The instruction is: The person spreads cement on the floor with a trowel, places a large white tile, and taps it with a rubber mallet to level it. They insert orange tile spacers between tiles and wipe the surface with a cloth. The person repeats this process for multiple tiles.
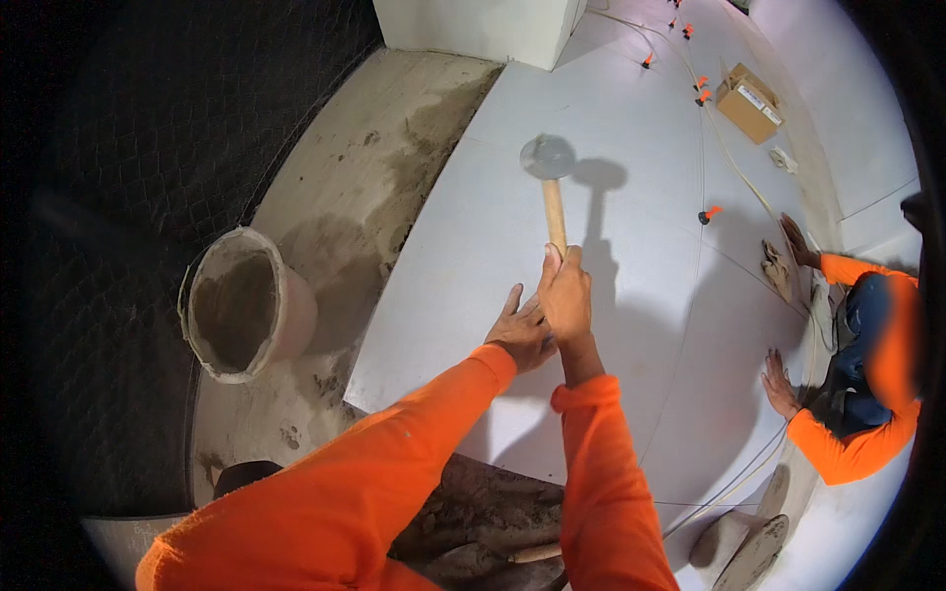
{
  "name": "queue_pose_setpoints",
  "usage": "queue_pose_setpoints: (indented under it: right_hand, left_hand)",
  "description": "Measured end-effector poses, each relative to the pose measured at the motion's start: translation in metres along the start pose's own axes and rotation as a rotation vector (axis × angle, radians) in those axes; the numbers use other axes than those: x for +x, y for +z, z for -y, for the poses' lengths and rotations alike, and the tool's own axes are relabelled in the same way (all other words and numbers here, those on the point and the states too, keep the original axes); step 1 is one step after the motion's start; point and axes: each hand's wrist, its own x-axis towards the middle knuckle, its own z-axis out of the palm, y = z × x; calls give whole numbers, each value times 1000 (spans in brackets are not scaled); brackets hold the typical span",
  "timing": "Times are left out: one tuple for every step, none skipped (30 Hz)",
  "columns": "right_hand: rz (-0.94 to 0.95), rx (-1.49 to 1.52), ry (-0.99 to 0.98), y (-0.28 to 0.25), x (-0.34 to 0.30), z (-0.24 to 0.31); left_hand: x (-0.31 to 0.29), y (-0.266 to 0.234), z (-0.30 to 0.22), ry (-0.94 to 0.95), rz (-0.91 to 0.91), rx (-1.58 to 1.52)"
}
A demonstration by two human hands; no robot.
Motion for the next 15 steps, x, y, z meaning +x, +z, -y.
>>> queue_pose_setpoints:
  right_hand:
    - [7, -81, 15, 4, 5, 1]
    - [27, -182, 84, 4, 9, 3]
    - [12, -103, 36, 0, 14, 3]
    - [12, -36, 51, -5, 18, 4]
    - [10, 42, 28, -8, 22, 5]
    - [-19, 2, 28, -7, 21, 5]
    - [-53, -21, -2, -4, 15, 2]
    - [-95, -39, -52, -2, 9, -3]
    - [-66, -83, -43, 0, 7, -6]
    - [-50, -119, -50, 0, 6, -10]
    - [-31, -161, -25, 0, 4, -14]
    - [-74, -117, -69, -1, -1, -20]
    - [-108, -87, -79, 0, -11, -26]
    - [-141, -65, -50, -1, -23, -33]
    - [-186, -38, -59, -8, -32, -43]
  left_hand:
    - [0, 0, -1, -8, 14, -12]
    - [1, -1, -2, -20, 26, -35]
    - [1, -2, -3, -10, -9, -24]
    - [-2, -3, -2, -1, -34, -21]
    - [-2, -3, -2, -1, -50, -24]
    - [-1, -4, -1, 0, -51, -11]
    - [-1, -4, -1, -2, -35, -3]
    - [-1, -2, -2, -6, -24, 17]
    - [-1, -2, -3, -4, -25, -6]
    - [-1, -3, -4, 3, -29, -16]
    - [0, -4, -3, 8, -7, -23]
    - [2, -5, -4, -9, -18, 31]
    - [3, -5, -4, -30, 0, 76]
    - [2, -3, -6, -41, 52, 133]
    - [1, -2, -9, -32, -6, 104]
